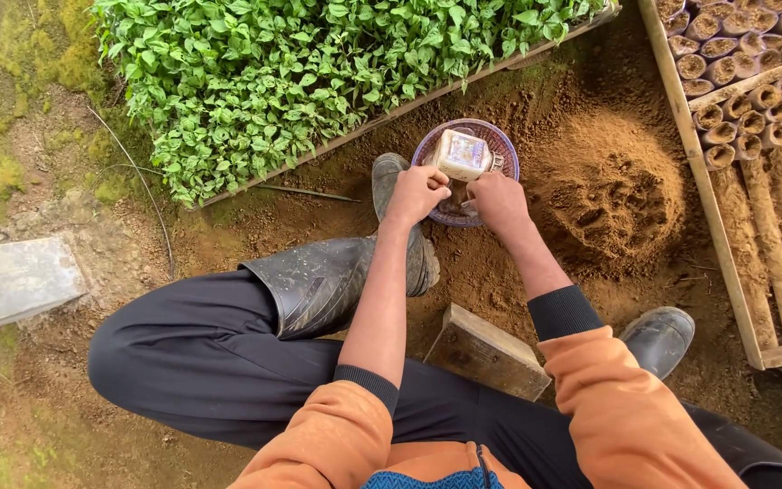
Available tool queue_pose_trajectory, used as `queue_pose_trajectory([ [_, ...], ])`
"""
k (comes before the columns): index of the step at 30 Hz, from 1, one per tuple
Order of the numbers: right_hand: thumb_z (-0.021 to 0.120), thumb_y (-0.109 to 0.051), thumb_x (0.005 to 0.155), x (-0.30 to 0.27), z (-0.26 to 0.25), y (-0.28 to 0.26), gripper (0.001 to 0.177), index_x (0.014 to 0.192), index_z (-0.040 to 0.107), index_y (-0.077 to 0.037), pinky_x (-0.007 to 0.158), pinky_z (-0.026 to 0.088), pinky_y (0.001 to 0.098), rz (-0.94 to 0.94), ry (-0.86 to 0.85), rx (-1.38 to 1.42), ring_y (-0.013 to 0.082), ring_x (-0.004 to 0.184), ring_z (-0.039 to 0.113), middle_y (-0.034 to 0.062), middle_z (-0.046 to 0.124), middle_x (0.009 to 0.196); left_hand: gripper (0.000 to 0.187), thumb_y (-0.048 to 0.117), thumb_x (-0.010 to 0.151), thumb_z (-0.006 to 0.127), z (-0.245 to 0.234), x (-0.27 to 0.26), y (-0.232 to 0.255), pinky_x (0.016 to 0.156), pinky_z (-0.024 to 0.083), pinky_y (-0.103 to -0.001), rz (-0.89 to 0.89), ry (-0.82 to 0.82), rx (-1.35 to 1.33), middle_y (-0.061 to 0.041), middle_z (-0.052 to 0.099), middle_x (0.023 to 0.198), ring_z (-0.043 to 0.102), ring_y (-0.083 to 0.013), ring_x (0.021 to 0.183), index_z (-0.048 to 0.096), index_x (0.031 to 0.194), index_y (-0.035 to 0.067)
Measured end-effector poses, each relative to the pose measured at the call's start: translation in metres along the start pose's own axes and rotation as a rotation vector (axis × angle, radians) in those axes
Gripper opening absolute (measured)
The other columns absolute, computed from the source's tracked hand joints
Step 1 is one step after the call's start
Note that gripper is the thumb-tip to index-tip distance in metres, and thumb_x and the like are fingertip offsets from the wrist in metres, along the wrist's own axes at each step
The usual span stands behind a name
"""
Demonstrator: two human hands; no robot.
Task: The person sits cross-legged on the ground and repeatedly scoops soil into small plastic bags, then places the filled bags into a wooden tray. The person handles soil, plastic bags, and a wooden tray filled with seedling bags.
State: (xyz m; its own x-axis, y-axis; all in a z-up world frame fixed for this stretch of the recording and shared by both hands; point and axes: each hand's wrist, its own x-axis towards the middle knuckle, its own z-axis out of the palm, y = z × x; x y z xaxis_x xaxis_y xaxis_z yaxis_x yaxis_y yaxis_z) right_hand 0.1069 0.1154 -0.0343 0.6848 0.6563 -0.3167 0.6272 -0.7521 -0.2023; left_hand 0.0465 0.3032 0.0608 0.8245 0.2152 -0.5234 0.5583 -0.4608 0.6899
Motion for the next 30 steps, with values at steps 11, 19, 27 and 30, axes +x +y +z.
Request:
queue_pose_trajectory([
  [11,0.073,-0.012,0.090,-0.015,-0.052,0.022,0.006,0.091,0.075,-0.006,0.079,0.061,0.0531,0.058,0.069,0.410,0.0420,0.095,0.070,0.0193,0.069,0.093,0.028,0.011,0.081,0.078,0.003,0.008,-0.005,0.081,0.062,-0.038,0.038,-0.048,-0.037,-0.008,0.080,0.093,0.077,-0.0228,0.092,0.076,0.109,0.009],
  [19,0.072,-0.020,0.096,-0.042,-0.098,0.031,0.011,0.103,0.075,-0.012,0.078,0.054,0.0484,0.148,0.112,0.864,0.0279,0.090,0.071,0.0128,0.074,0.091,0.039,0.020,0.082,0.083,0.002,-0.010,0.033,0.082,0.061,-0.042,0.107,-0.125,-0.151,-0.012,0.079,0.102,0.076,-0.0262,0.095,0.074,0.118,0.008],
  [27,0.070,-0.010,0.101,-0.077,-0.124,0.059,0.012,0.112,0.068,-0.006,0.076,0.052,0.0270,0.202,0.211,1.296,0.0105,0.088,0.064,0.0082,0.072,0.093,0.023,0.034,0.096,0.072,0.035,0.004,0.066,0.083,0.057,-0.037,0.281,-0.096,-0.344,-0.008,0.078,0.082,0.075,-0.0178,0.084,0.079,0.102,0.013],
  [30,0.068,-0.010,0.104,-0.095,-0.133,0.075,0.022,0.125,0.063,-0.006,0.080,0.053,0.0271,0.220,0.328,1.389,0.0111,0.092,0.066,0.0101,0.073,0.104,0.023,0.036,0.099,0.068,0.043,-0.005,0.097,0.084,0.055,-0.033,0.314,-0.115,-0.379,-0.004,0.077,0.078,0.072,-0.0127,0.080,0.077,0.097,0.015],
])
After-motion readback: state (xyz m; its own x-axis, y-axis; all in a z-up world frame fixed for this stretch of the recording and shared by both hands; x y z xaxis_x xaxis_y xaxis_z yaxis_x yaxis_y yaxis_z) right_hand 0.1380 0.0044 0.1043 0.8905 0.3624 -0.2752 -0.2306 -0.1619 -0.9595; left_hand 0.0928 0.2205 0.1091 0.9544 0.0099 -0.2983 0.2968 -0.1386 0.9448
